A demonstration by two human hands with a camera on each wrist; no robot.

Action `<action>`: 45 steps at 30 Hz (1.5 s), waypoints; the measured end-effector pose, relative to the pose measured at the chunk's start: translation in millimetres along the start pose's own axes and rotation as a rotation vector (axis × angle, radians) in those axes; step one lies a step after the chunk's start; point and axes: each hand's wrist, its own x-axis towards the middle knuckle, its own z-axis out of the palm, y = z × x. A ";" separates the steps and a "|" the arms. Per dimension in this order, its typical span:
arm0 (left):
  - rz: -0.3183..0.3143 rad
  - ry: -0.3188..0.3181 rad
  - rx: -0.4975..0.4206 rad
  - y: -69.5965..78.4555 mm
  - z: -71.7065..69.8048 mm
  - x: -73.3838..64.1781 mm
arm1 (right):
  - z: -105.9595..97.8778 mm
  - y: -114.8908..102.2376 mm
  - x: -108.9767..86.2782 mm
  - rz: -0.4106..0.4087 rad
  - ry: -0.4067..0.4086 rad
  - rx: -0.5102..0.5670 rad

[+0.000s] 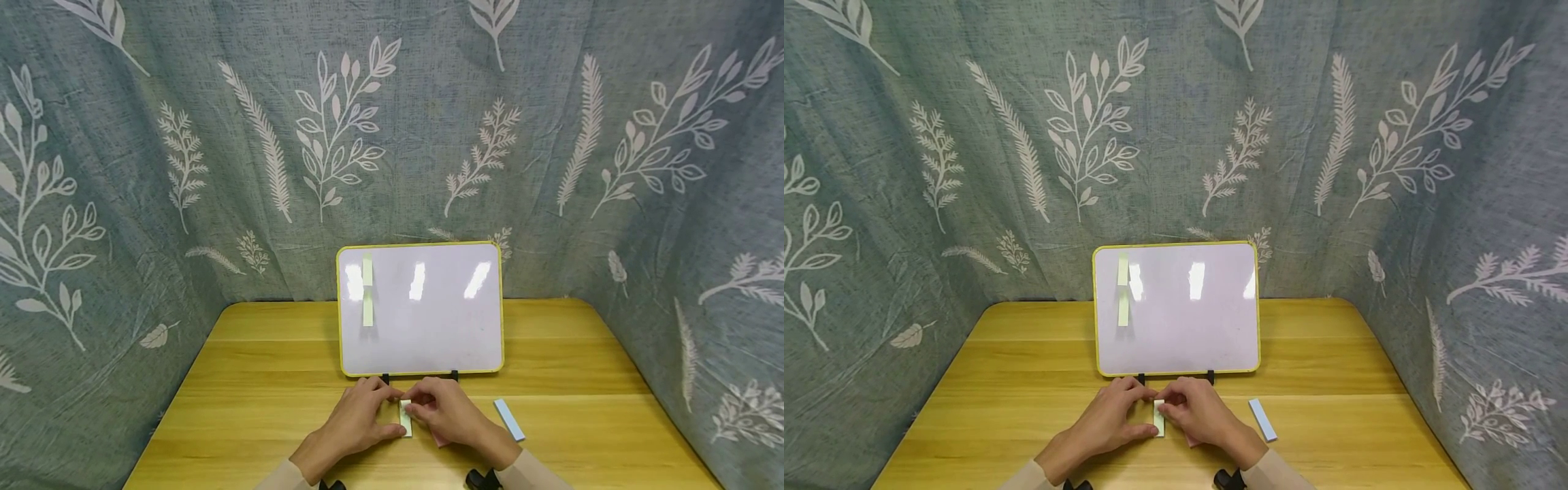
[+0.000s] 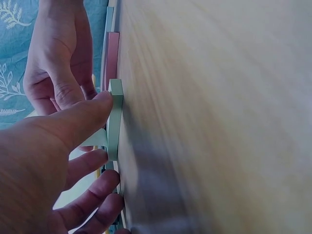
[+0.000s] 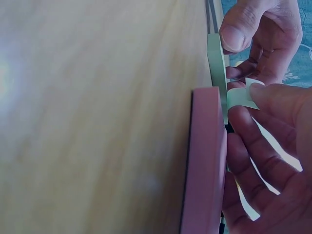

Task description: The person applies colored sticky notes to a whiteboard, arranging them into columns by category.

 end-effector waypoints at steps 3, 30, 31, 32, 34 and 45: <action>-0.002 -0.001 0.006 -0.1 0.0 0.1 | 0.1 0.3 0.2 -0.001 0.007 -0.014; -0.011 -0.003 -0.002 -0.2 -0.4 0.1 | 0.0 -2.9 -0.1 0.026 0.027 0.049; -0.011 -0.003 -0.004 -0.2 -0.3 0.1 | -0.5 -3.4 -0.3 0.030 0.027 0.055; -0.011 -0.003 -0.006 -0.2 -0.2 0.1 | -0.8 -3.7 -0.6 0.035 0.026 0.060; -0.009 -0.002 -0.009 -0.4 0.1 0.1 | -1.4 -4.2 -1.1 0.047 0.023 0.068; -0.010 -0.003 -0.012 -0.2 0.5 0.1 | -5.3 -3.9 -5.5 0.081 -0.028 0.155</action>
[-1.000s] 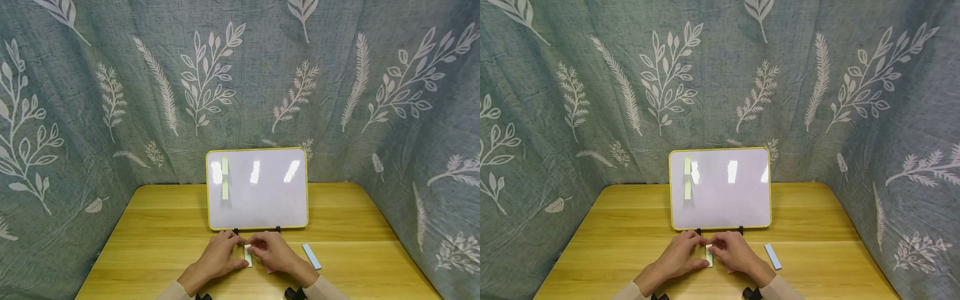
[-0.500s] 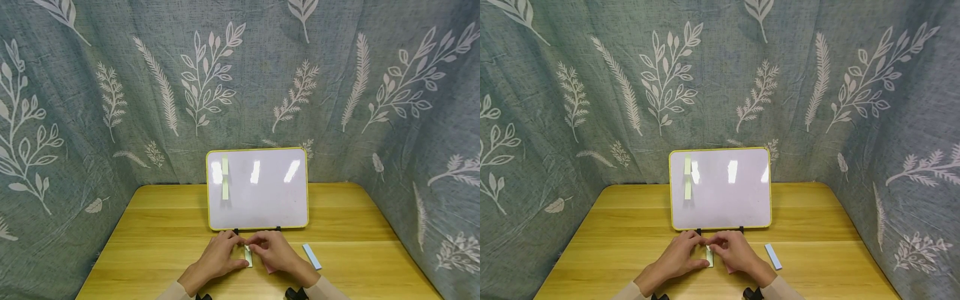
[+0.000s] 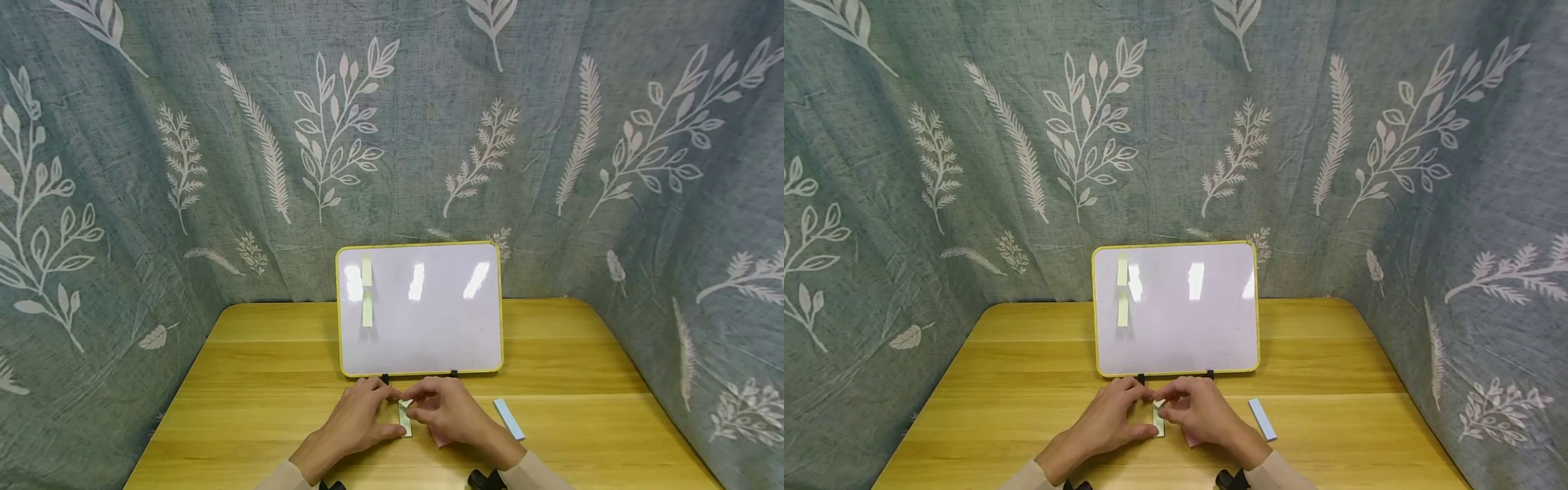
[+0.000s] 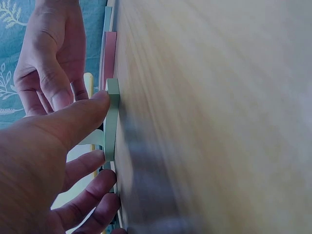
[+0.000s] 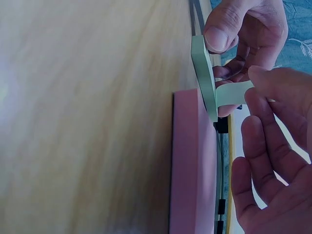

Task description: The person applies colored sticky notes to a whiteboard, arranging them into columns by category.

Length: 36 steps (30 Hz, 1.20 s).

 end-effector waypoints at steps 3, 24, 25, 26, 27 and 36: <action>0.000 0.001 0.002 0.0 0.2 0.1 | 0.7 0.3 0.9 -0.016 0.023 -0.036; -0.029 -0.040 0.011 2.7 -2.1 4.4 | 3.5 1.3 12.5 -0.008 0.228 -0.205; -0.032 -0.041 0.012 2.5 -2.4 4.8 | 3.6 1.1 13.2 -0.003 0.231 -0.204; -0.035 -0.043 0.012 2.4 -2.8 5.1 | 3.5 0.8 14.0 0.002 0.234 -0.202; -0.038 -0.044 0.012 2.2 -3.2 5.5 | 3.5 0.4 14.7 0.007 0.240 -0.205; -0.049 -0.052 0.012 1.1 -3.6 7.4 | 1.7 -1.0 20.7 0.020 0.305 -0.257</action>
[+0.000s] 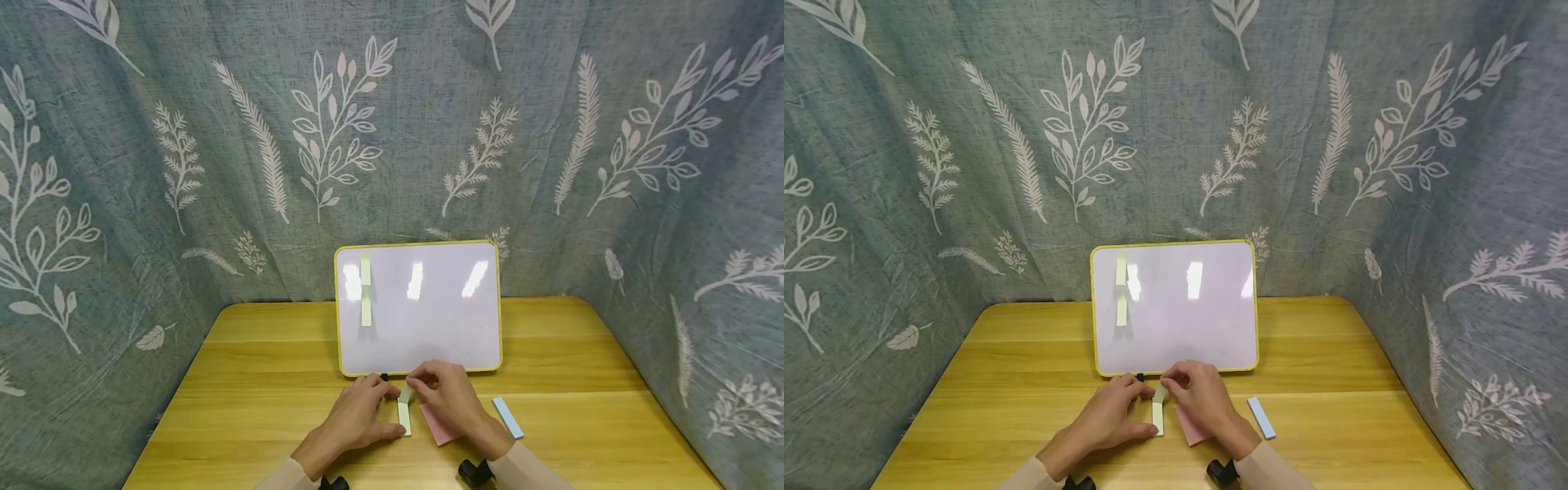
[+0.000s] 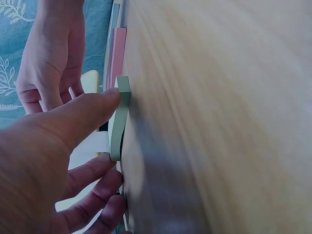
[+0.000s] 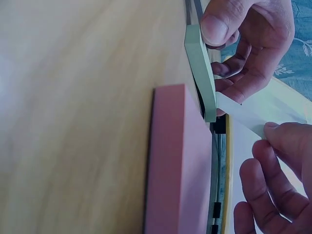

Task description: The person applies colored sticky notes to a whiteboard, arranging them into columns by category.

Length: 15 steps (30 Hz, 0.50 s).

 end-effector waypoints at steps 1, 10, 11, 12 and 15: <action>0.000 -0.001 -0.001 0.0 0.2 -0.3 | 0.2 0.3 0.3 -0.001 0.008 -0.008; 0.004 0.016 -0.003 0.9 0.5 -1.6 | -0.5 2.4 3.6 0.020 0.029 -0.023; 0.004 0.017 -0.004 0.8 1.0 -1.8 | -0.7 2.8 4.0 0.030 0.024 -0.020; 0.004 0.018 -0.006 0.5 1.3 -2.0 | -1.0 2.9 4.4 0.039 0.022 -0.019; -0.001 0.016 -0.015 0.0 2.2 -2.4 | -2.0 3.1 5.0 0.060 0.014 -0.015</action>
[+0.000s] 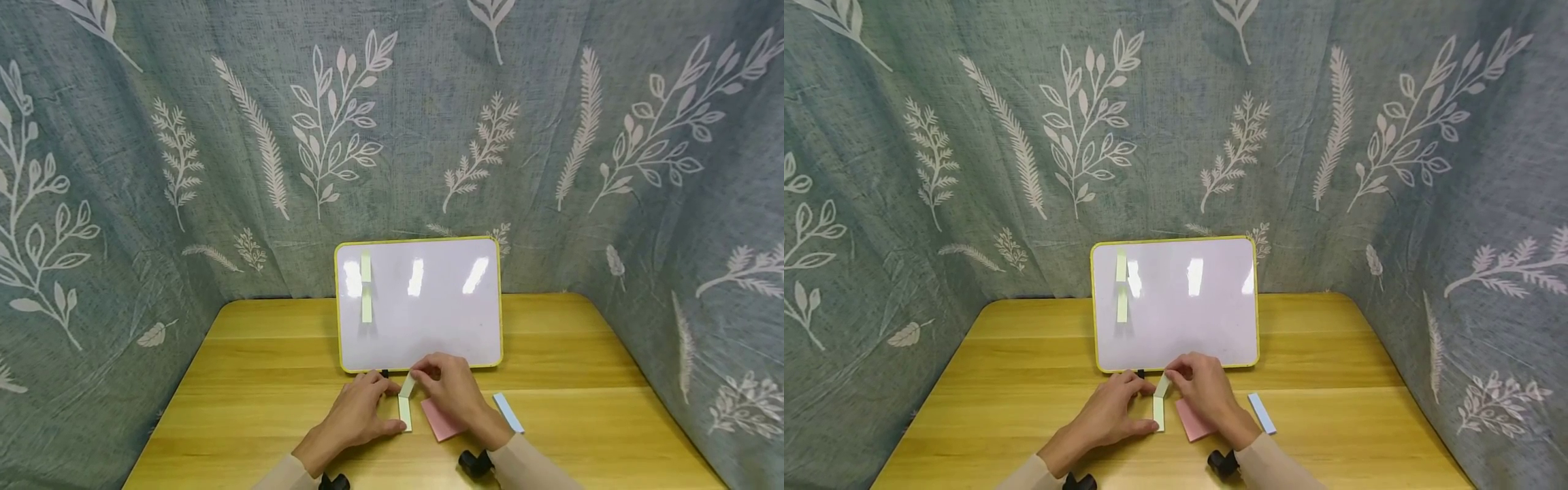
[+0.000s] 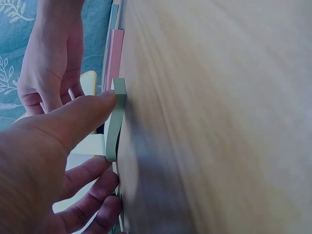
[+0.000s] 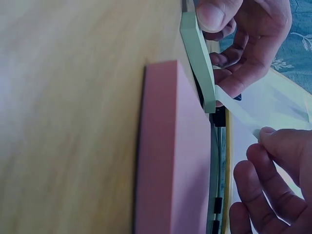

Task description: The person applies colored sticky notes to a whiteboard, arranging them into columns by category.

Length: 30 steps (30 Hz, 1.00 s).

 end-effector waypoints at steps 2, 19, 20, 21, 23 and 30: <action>-0.004 -0.003 -0.004 -0.4 -0.2 0.5 | -0.8 0.5 0.8 0.009 -0.002 -0.001; -0.022 -0.012 0.002 0.6 -1.0 2.0 | -3.6 -1.4 6.2 0.048 0.038 -0.024; -0.023 -0.013 0.001 0.6 -0.9 1.9 | -3.5 -1.3 6.6 0.050 0.039 -0.028; -0.023 -0.015 -0.001 0.7 -0.8 1.8 | -3.5 -1.0 7.1 0.053 0.039 -0.031; -0.024 -0.016 -0.003 0.9 -0.7 1.5 | -3.5 -1.0 8.0 0.057 0.041 -0.037; -0.025 -0.005 -0.013 1.1 -1.4 1.2 | -4.2 -3.2 11.2 0.046 0.038 -0.043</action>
